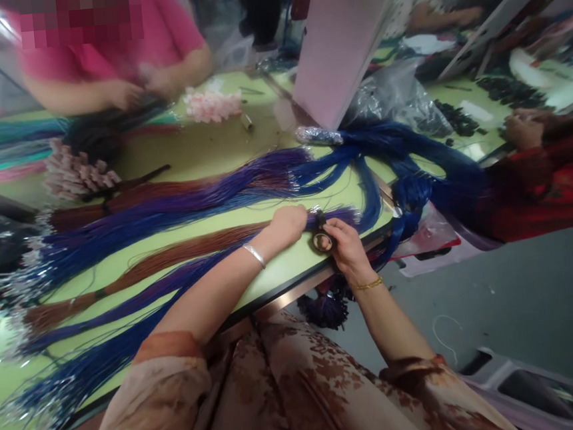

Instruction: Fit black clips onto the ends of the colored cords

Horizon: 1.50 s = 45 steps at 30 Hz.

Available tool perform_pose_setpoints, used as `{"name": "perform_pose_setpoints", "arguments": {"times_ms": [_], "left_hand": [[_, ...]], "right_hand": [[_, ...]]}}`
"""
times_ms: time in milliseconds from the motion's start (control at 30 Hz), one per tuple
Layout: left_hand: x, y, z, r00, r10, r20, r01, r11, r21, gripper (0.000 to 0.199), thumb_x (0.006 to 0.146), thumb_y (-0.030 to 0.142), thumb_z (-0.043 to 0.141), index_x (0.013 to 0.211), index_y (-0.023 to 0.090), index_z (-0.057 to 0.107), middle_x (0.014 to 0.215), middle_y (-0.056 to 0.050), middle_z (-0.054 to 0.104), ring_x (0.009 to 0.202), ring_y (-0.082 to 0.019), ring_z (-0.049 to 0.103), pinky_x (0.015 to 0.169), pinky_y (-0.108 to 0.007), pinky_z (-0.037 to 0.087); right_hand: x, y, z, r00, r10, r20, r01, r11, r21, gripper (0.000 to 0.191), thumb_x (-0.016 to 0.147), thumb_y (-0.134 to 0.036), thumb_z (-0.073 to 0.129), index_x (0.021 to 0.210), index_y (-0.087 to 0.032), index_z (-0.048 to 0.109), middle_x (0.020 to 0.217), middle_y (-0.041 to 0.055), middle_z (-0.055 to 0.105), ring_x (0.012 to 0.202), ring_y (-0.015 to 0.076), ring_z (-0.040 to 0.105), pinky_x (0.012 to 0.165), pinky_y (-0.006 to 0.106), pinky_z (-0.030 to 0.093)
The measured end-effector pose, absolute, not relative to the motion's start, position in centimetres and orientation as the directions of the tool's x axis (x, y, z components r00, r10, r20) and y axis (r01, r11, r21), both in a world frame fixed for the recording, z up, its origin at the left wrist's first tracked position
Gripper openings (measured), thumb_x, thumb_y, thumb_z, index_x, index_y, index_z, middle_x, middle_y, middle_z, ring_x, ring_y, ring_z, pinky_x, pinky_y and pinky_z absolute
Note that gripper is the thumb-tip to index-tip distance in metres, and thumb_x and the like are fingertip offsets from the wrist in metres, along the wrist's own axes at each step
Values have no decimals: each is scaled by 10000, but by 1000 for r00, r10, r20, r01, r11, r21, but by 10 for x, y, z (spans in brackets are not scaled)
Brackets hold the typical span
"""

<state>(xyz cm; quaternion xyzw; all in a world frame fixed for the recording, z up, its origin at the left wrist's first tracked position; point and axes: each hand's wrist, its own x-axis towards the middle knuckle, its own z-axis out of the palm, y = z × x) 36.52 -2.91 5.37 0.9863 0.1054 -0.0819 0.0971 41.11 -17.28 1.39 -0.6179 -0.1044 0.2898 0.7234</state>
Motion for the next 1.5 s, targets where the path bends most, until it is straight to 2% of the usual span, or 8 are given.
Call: {"name": "perform_pose_setpoints", "arguments": {"times_ms": [233, 433, 600, 767, 967, 1267, 1333, 1500], "left_hand": [[377, -19, 52, 956, 182, -232, 221, -963, 156, 311, 739, 147, 586, 1037, 88, 649, 1027, -202, 689, 966, -307, 661, 823, -361, 514], [382, 9, 43, 950, 221, -221, 280, -917, 284, 418, 720, 296, 594, 1116, 171, 637, 1070, -135, 691, 985, -287, 647, 845, -348, 498], [385, 20, 46, 950, 147, -275, 246, -895, 372, 419, 713, 263, 611, 1120, 170, 637, 1089, -98, 690, 980, -233, 639, 851, -270, 484], [379, 7, 52, 953, 183, -241, 250, -925, 287, 363, 706, 184, 632, 1064, 133, 654, 1053, -141, 691, 993, -261, 641, 870, -297, 483], [372, -16, 47, 949, 268, -167, 296, -940, 172, 412, 762, 66, 515, 1174, 63, 529, 1016, -195, 682, 973, -278, 660, 841, -339, 497], [373, 3, 52, 956, 220, -193, 270, -918, 289, 522, 707, 232, 619, 1211, 132, 524, 1084, -166, 674, 980, -296, 648, 819, -340, 491], [377, 10, 54, 958, 177, -226, 253, -892, 375, 511, 665, 253, 659, 1153, 129, 570, 1027, -142, 691, 915, -273, 657, 771, -307, 492], [384, 20, 51, 900, 87, -427, 325, -788, 524, 109, 576, 177, 658, 675, 134, 671, 625, -51, 654, 617, -194, 614, 589, -264, 464]], "right_hand": [[412, -171, 13, 828, 527, -193, -280, 90, -956, 208, 661, -346, 694, 712, -199, 556, 462, -66, 523, 411, 72, 436, 411, 190, 315], [412, -175, 12, 842, 503, -195, -270, 81, -959, 229, 661, -368, 683, 738, -211, 535, 484, -70, 506, 418, 79, 421, 416, 205, 310], [412, -173, 16, 848, 498, -179, -265, 107, -958, 221, 671, -351, 682, 761, -216, 532, 523, -67, 517, 436, 82, 439, 436, 212, 326], [410, -166, 16, 841, 505, -192, -289, 120, -950, 231, 654, -351, 694, 757, -209, 543, 512, -65, 517, 433, 76, 442, 428, 203, 323], [406, -163, 14, 834, 519, -185, -273, 98, -957, 242, 660, -375, 688, 754, -217, 531, 513, -63, 525, 429, 82, 441, 426, 213, 339], [399, -157, 24, 852, 520, -60, -106, 59, -993, 239, 739, -419, 644, 793, -220, 524, 487, -65, 549, 425, 85, 465, 448, 212, 375], [398, -149, 31, 821, 570, -20, -56, 46, -997, 232, 759, -422, 634, 804, -216, 536, 499, -55, 575, 431, 87, 482, 458, 214, 395], [407, -129, 38, 768, 640, 28, 90, -64, -994, 150, 801, -355, 574, 787, -206, 569, 470, -51, 577, 394, 85, 476, 427, 209, 375]]}}
